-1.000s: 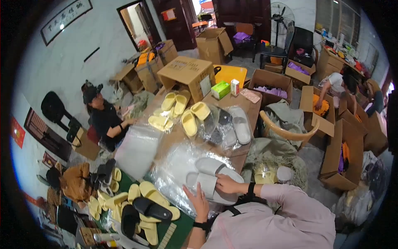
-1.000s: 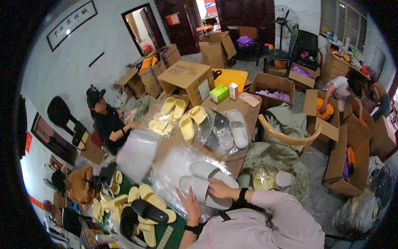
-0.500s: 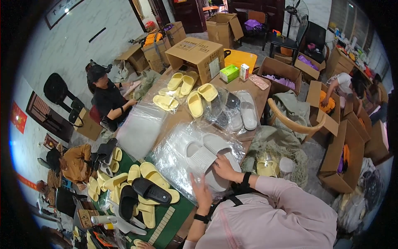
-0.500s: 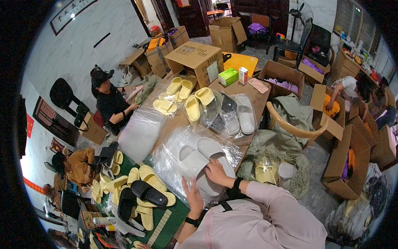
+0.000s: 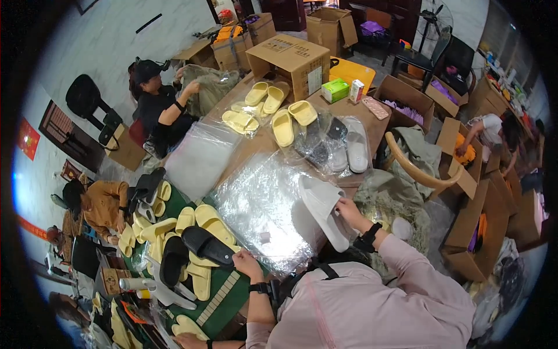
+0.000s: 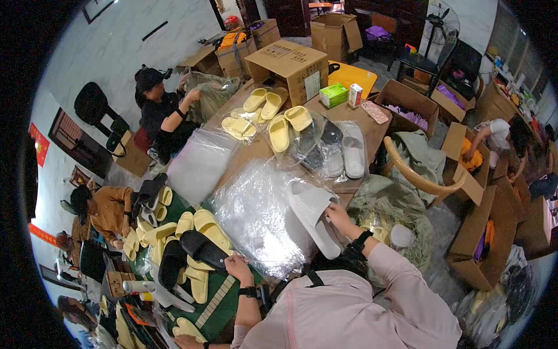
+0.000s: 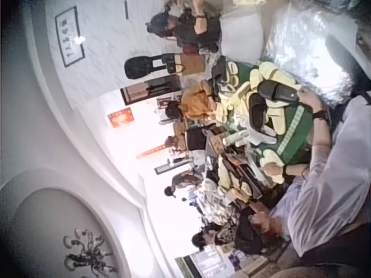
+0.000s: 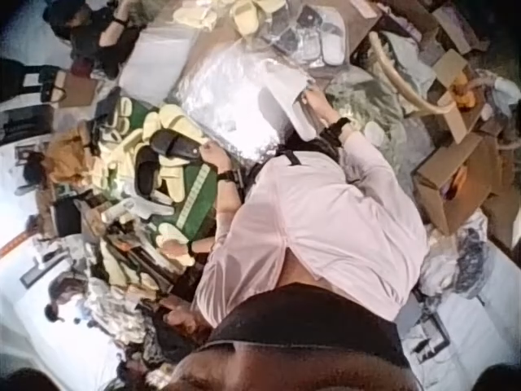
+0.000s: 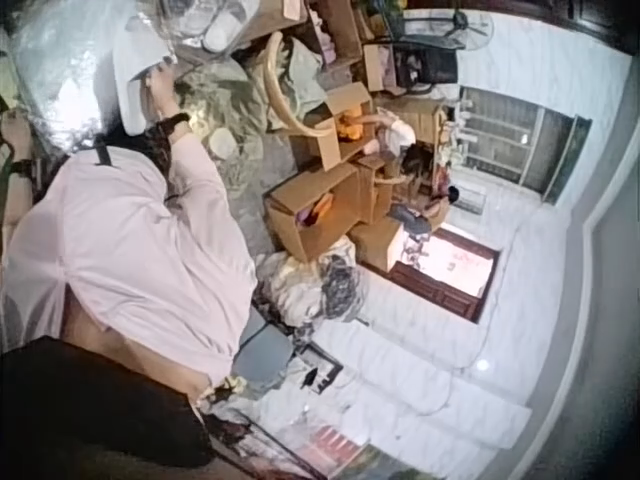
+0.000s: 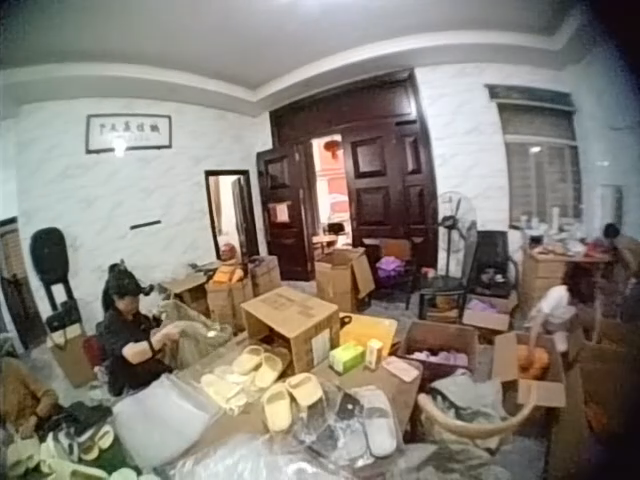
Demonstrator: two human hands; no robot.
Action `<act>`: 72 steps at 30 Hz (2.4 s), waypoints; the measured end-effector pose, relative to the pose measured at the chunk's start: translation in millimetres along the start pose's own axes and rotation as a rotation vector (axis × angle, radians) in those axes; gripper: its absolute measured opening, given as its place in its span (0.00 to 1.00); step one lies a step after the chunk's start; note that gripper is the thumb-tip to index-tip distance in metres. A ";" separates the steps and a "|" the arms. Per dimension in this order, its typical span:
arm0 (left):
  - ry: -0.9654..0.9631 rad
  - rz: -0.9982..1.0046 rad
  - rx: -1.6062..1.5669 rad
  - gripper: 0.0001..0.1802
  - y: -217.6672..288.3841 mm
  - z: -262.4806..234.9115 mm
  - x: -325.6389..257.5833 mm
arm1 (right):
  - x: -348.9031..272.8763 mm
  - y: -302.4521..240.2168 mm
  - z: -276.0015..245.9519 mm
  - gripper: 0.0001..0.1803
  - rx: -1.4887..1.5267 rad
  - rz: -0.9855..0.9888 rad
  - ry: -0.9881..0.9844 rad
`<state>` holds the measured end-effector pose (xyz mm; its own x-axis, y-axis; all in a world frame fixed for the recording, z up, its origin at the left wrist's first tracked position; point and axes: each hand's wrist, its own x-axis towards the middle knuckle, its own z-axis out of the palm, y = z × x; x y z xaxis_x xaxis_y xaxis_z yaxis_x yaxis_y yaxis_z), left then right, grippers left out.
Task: Packing shoe components into plastic bags and boxes.
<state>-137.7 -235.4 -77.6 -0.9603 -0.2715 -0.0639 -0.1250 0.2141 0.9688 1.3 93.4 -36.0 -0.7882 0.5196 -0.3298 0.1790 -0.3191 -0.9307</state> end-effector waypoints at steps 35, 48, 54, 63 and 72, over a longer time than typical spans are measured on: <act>-1.017 0.200 0.105 0.03 -56.0 89.6 -34.6 | -69.0 -2.3 -19.3 0.14 -0.085 0.000 0.366; -1.304 0.788 0.545 0.13 -39.2 138.0 -19.6 | -58.8 41.8 -38.8 0.20 -0.334 -0.125 0.423; -1.180 0.720 0.417 0.17 -53.9 115.2 43.6 | -67.5 27.8 -30.1 0.20 -0.299 -0.128 0.444; -1.111 0.388 0.097 0.15 -64.7 69.3 58.9 | -53.6 27.2 -11.4 0.17 -0.242 -0.157 0.367; -1.074 0.879 0.216 0.15 -63.6 33.5 60.3 | -51.3 16.4 6.9 0.19 -0.281 -0.254 0.282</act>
<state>-196.0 -234.0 -151.1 -0.4509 0.8437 0.2913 0.6673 0.1019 0.7378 40.6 56.1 -33.2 -0.6437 0.7611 -0.0797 0.1844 0.0531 -0.9814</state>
